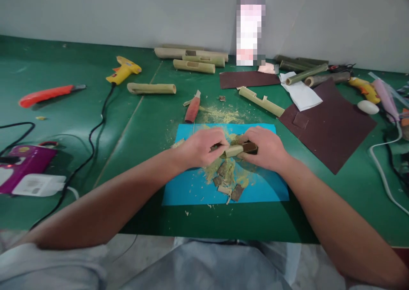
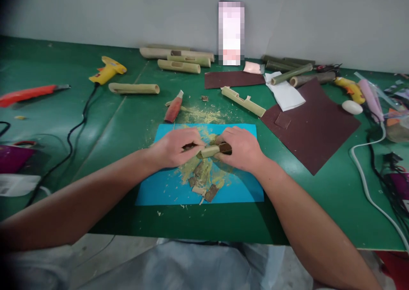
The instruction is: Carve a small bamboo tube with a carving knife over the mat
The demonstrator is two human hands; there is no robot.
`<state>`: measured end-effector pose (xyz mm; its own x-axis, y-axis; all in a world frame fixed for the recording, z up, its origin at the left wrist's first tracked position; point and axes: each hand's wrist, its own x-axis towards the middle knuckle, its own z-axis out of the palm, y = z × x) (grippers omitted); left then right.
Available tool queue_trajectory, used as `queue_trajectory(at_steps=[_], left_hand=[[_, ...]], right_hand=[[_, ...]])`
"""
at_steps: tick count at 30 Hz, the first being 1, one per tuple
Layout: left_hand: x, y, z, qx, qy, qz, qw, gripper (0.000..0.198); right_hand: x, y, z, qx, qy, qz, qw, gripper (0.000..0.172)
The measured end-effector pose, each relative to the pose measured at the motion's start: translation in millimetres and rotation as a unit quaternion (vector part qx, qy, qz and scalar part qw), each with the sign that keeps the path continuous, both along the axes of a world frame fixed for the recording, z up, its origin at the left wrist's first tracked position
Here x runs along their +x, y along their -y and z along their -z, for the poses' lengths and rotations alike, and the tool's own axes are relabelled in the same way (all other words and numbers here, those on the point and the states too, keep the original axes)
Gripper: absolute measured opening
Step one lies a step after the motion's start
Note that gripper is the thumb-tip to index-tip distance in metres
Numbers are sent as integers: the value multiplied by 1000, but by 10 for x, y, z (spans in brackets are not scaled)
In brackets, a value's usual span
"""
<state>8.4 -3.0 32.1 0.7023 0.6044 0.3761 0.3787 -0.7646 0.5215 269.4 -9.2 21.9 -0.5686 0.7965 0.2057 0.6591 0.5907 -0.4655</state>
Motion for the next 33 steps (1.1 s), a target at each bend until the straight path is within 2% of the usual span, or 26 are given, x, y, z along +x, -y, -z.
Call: queue_trajectory(at_steps=[6,12,15,19,24,33], left_hand=[[31,102,17,13,-25,44,999,23],[11,48,31,80,-9,23,996,20],[21,41,36,78,-15,37,996,20],[37,51,36,79,-5,17,997,19],[1,48,15,55,-43,24,997,22],[-61,17,6,60,-45,21,997,23]], right_hand=[[-11,0,10,2,-15,-2,1000,21],[-12,4,9,3,-20,7,1000,23],[-8,10,14,6,-21,6,1000,23],[0,15,19,8,-20,12,1000,24],[7,19,4,0,-17,6,1000,23],[7,17,-6,-7,-10,9,1000,22]])
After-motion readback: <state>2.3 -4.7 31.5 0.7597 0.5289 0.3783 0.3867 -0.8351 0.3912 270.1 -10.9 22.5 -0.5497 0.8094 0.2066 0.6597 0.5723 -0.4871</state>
